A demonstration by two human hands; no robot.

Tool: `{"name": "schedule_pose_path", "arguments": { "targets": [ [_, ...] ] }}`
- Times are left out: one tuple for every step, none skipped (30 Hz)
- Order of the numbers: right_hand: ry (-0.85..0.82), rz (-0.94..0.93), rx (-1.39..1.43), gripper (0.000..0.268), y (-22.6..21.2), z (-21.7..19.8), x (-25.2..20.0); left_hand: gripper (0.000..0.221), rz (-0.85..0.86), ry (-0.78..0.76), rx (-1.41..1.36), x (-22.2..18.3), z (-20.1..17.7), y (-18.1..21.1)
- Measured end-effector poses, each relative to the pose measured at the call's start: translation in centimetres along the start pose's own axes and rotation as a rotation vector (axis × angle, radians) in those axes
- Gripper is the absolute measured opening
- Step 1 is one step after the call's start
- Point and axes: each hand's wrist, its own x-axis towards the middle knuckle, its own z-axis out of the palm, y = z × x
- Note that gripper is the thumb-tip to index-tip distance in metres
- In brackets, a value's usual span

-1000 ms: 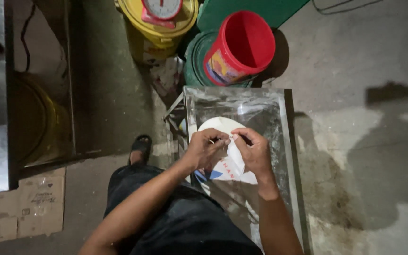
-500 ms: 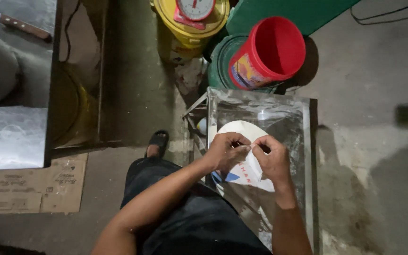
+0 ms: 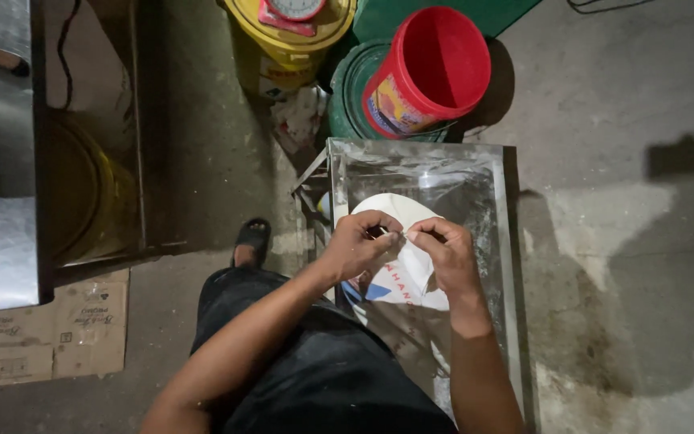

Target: The recorder carries a large bag of flour, places it on a table, and begins to open the bag.

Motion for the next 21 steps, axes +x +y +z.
{"name": "schedule_pose_path", "arguments": {
  "targets": [
    [-0.010,0.005,0.046,0.010,0.3,0.0,0.1,0.014,-0.020,-0.005,0.021,-0.1,-0.2,0.4],
    [-0.012,0.003,0.051,0.010,0.4,-0.2,-0.3,0.014,-0.020,-0.004,0.026,-0.4,0.2,0.2],
    [-0.009,-0.038,-0.110,0.010,0.2,-0.3,0.0,0.012,-0.004,-0.027,-0.002,-0.3,0.1,0.2],
    [-0.003,-0.079,-0.271,0.010,0.0,-0.3,0.2,0.011,0.013,-0.051,-0.030,-0.1,0.0,0.4],
    [-0.007,-0.103,-0.264,0.010,-0.1,-0.2,0.4,0.011,0.032,-0.044,-0.014,0.1,0.1,0.4],
    [0.003,-0.078,-0.257,0.009,-0.3,0.0,0.5,0.011,0.056,-0.025,0.081,0.2,0.2,0.3],
    [0.014,-0.049,-0.253,0.009,-0.3,0.1,0.4,0.011,0.078,-0.006,0.172,0.2,0.5,0.2],
    [0.011,-0.069,-0.249,0.009,0.0,0.3,0.6,0.011,0.095,0.000,0.183,0.3,0.2,0.6],
    [0.026,-0.070,-0.209,0.009,0.4,0.3,0.6,0.011,0.098,0.002,0.194,0.3,0.3,0.9],
    [0.040,-0.071,-0.168,0.009,0.8,0.3,0.7,0.011,0.101,0.005,0.206,0.4,0.3,1.2],
    [0.038,-0.077,-0.167,0.009,0.9,0.3,0.7,0.011,0.107,0.007,0.209,0.3,0.4,1.2],
    [0.014,-0.077,-0.127,0.010,1.0,0.3,0.8,0.011,0.111,0.004,0.210,0.3,0.4,1.1],
    [-0.011,-0.074,-0.086,0.011,1.1,0.4,0.9,0.012,0.113,0.001,0.211,0.3,0.4,1.1],
    [-0.012,-0.079,-0.084,0.011,1.3,0.3,1.0,0.012,0.116,0.003,0.214,0.3,0.4,0.7],
    [-0.011,-0.062,-0.094,0.012,1.3,0.4,1.1,0.011,0.136,0.010,0.232,0.3,0.3,0.5],
    [-0.009,-0.045,-0.104,0.013,1.4,0.4,1.2,0.011,0.156,0.016,0.249,0.3,0.2,0.2],
    [-0.008,-0.053,-0.101,0.013,1.5,0.5,1.3,0.011,0.162,0.015,0.254,0.4,0.2,0.1],
    [-0.005,-0.065,-0.109,0.013,1.6,0.5,1.5,0.011,0.116,0.013,0.220,0.6,0.2,-0.1],
    [-0.001,-0.071,-0.118,0.014,1.8,0.4,1.3,0.011,0.064,0.010,0.181,0.4,0.3,-0.3],
    [0.001,-0.073,-0.117,0.014,1.8,0.5,1.3,0.011,0.065,0.008,0.183,0.3,0.3,0.1],
    [-0.001,-0.082,-0.097,0.013,1.8,0.5,1.3,0.012,0.052,0.014,0.164,0.2,0.4,0.4]
  ]
}}
